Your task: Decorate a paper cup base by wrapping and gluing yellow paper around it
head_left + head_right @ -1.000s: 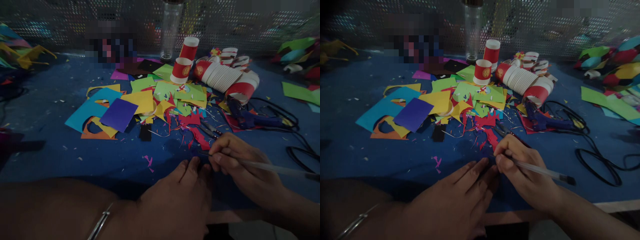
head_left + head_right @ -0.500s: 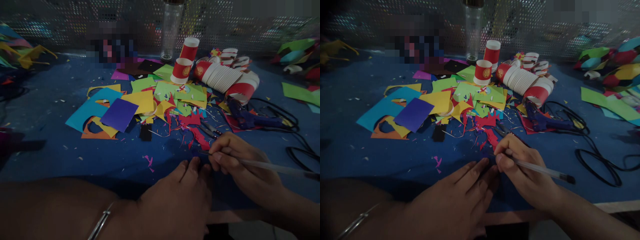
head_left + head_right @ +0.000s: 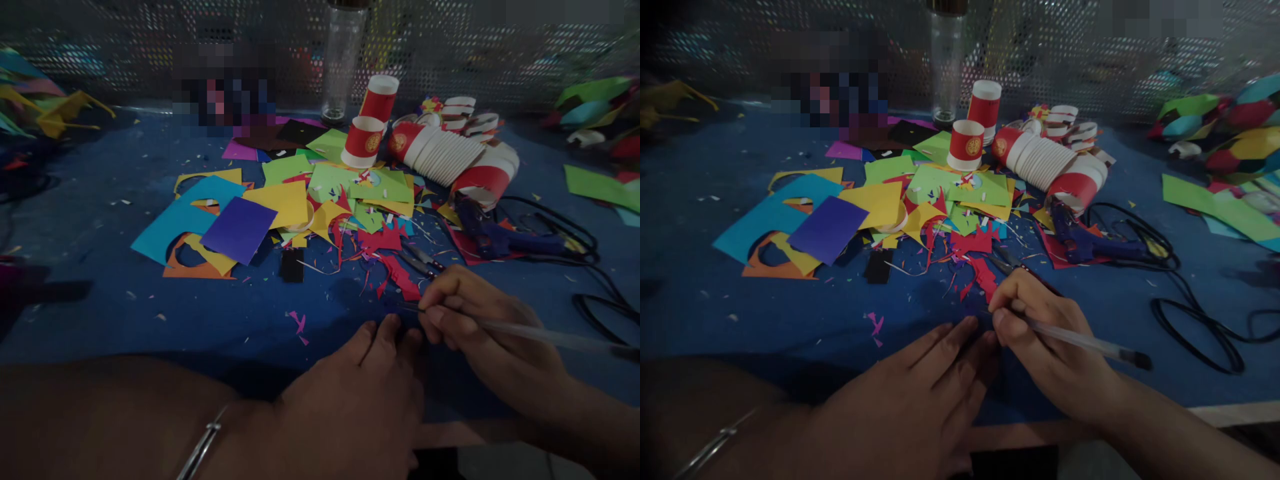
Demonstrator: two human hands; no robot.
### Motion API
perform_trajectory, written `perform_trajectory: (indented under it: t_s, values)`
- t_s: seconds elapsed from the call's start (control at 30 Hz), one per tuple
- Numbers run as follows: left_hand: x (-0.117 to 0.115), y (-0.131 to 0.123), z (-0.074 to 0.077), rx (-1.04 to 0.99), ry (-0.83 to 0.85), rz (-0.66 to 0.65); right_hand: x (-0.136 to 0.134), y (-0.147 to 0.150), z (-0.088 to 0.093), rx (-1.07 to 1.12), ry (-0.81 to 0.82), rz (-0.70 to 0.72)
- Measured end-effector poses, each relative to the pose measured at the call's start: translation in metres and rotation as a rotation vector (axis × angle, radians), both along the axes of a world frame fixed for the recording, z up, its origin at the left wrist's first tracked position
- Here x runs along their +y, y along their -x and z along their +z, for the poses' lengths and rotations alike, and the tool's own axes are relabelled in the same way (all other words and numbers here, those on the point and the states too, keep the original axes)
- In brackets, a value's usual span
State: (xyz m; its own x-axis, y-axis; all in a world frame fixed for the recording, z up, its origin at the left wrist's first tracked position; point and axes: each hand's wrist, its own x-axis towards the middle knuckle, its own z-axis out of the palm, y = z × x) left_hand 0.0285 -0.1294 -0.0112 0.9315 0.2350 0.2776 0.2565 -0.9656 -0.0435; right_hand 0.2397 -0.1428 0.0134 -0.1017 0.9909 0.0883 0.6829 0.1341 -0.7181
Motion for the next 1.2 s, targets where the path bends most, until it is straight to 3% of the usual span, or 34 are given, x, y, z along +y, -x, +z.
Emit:
perform_trajectory:
  t_s: [1.2]
  values:
    - [-0.0001,0.0003,0.0023,0.072,0.023,-0.018,-0.0017,-0.0019,-0.0031,0.044,0.059,-0.007]
